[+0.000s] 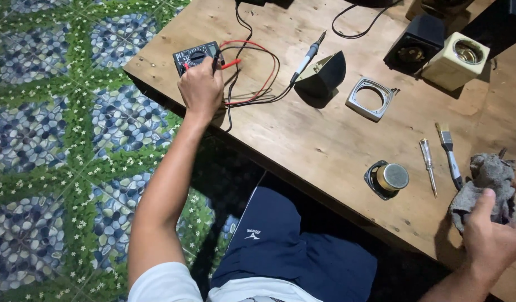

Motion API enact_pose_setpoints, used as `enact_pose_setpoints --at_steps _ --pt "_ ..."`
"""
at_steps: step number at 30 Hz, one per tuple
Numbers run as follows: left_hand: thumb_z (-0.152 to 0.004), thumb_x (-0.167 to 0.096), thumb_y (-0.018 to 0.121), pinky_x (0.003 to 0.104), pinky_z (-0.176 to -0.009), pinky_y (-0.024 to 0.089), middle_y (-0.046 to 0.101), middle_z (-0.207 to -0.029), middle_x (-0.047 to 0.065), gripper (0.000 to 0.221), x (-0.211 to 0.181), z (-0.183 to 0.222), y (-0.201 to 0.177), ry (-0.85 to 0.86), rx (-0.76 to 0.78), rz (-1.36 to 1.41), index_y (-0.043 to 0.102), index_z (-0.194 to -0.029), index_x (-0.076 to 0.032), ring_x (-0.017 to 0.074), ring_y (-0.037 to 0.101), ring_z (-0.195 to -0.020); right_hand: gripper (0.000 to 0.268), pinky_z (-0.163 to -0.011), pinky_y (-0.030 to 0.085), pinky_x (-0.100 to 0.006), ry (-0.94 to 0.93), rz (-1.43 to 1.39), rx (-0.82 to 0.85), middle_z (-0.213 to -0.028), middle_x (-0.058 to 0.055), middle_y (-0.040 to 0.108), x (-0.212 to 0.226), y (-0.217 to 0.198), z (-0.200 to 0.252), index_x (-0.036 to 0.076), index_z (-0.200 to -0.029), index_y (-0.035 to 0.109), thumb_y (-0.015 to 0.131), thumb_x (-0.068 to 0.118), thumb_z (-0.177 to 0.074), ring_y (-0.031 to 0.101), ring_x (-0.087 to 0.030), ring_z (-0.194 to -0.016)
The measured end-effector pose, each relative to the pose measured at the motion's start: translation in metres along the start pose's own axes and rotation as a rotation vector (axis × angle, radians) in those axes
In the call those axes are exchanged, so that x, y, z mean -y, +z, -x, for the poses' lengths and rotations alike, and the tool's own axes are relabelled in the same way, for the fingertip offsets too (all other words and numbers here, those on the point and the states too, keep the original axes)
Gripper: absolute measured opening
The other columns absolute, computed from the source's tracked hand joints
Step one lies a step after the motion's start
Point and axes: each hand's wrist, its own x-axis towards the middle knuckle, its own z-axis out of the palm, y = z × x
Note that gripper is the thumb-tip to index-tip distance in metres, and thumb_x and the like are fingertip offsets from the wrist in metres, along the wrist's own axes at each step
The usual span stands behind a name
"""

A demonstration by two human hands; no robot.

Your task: Testing the electrical continuity of a speaker using a digital multimeter after cleaning it with a cloth.

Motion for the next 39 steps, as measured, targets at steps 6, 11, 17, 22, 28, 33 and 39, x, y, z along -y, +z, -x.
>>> enact_pose_setpoints --at_steps 6,11,17,22,28,33,39 --pt "-0.112 -0.031 0.037 0.046 -0.049 0.045 0.063 -0.064 0.007 0.023 -0.02 0.005 -0.039 -0.032 0.097 0.446 0.05 -0.125 -0.018 0.0328 0.064 -0.048 0.032 -0.122 0.044 -0.061 -0.152 -0.213 0.047 -0.152 -0.045 0.054 0.056 0.003 -0.04 -0.024 -0.136 0.062 0.072 -0.02 -0.106 0.055 -0.058 -0.14" --pt "-0.113 -0.025 0.039 0.043 -0.079 0.059 0.067 -0.114 0.019 0.051 -0.015 0.021 -0.051 -0.01 0.578 0.74 0.02 -0.161 -0.021 0.0276 0.076 -0.088 0.032 -0.119 0.044 -0.06 -0.125 -0.264 0.206 -0.151 -0.038 0.054 0.117 0.019 -0.066 -0.015 -0.131 0.066 0.071 -0.005 -0.101 0.054 -0.05 -0.14" --pt "-0.099 -0.012 0.04 0.065 -0.106 0.022 0.059 -0.139 0.015 0.071 -0.021 0.03 -0.08 0.146 0.739 0.651 0.018 -0.165 -0.027 0.0386 0.047 -0.127 0.029 -0.109 0.049 -0.052 -0.245 -0.53 0.326 -0.137 -0.029 0.064 0.171 0.057 -0.086 -0.004 -0.123 0.068 0.074 0.001 -0.094 0.063 -0.044 -0.127" --pt "-0.093 -0.01 0.053 0.046 -0.105 0.046 0.071 -0.094 0.008 0.055 0.01 0.059 -0.022 0.38 0.33 0.49 0.059 -0.146 -0.022 0.0285 0.07 -0.094 0.032 -0.104 0.05 -0.047 -0.274 -0.741 0.445 -0.129 -0.015 0.069 0.205 0.122 -0.091 0.008 -0.125 0.069 0.075 0.009 -0.093 0.068 -0.036 -0.121" --pt "-0.101 -0.023 0.06 0.049 -0.118 0.038 0.067 -0.081 -0.001 0.046 -0.011 0.076 -0.046 0.465 0.174 0.499 0.061 -0.147 -0.022 0.0182 0.069 -0.083 0.037 -0.085 0.057 -0.047 -0.399 -0.689 0.475 -0.116 -0.01 0.071 0.242 0.21 -0.078 0.013 -0.134 0.063 0.067 0.013 -0.098 0.072 -0.03 -0.097" --pt "-0.107 -0.019 0.056 0.081 -0.112 0.016 0.041 -0.159 0.017 0.062 -0.032 0.084 -0.083 0.324 0.409 0.34 0.031 -0.163 -0.018 0.0408 0.037 -0.147 0.029 -0.083 0.054 -0.053 -0.548 -0.581 0.661 -0.097 -0.016 0.07 0.258 0.247 -0.054 0.012 -0.121 0.07 0.069 0.015 -0.092 0.066 -0.042 -0.095" --pt "-0.096 0.012 0.047 0.084 -0.112 0.011 0.012 -0.172 0.017 0.085 -0.031 0.101 -0.123 0.212 0.597 0.329 0.015 -0.168 -0.019 0.0478 0.017 -0.154 0.016 -0.08 0.055 -0.045 -0.609 -0.572 0.668 -0.101 -0.008 0.067 0.241 0.252 -0.047 0.016 -0.103 0.073 0.075 0.02 -0.088 0.062 -0.034 -0.099"
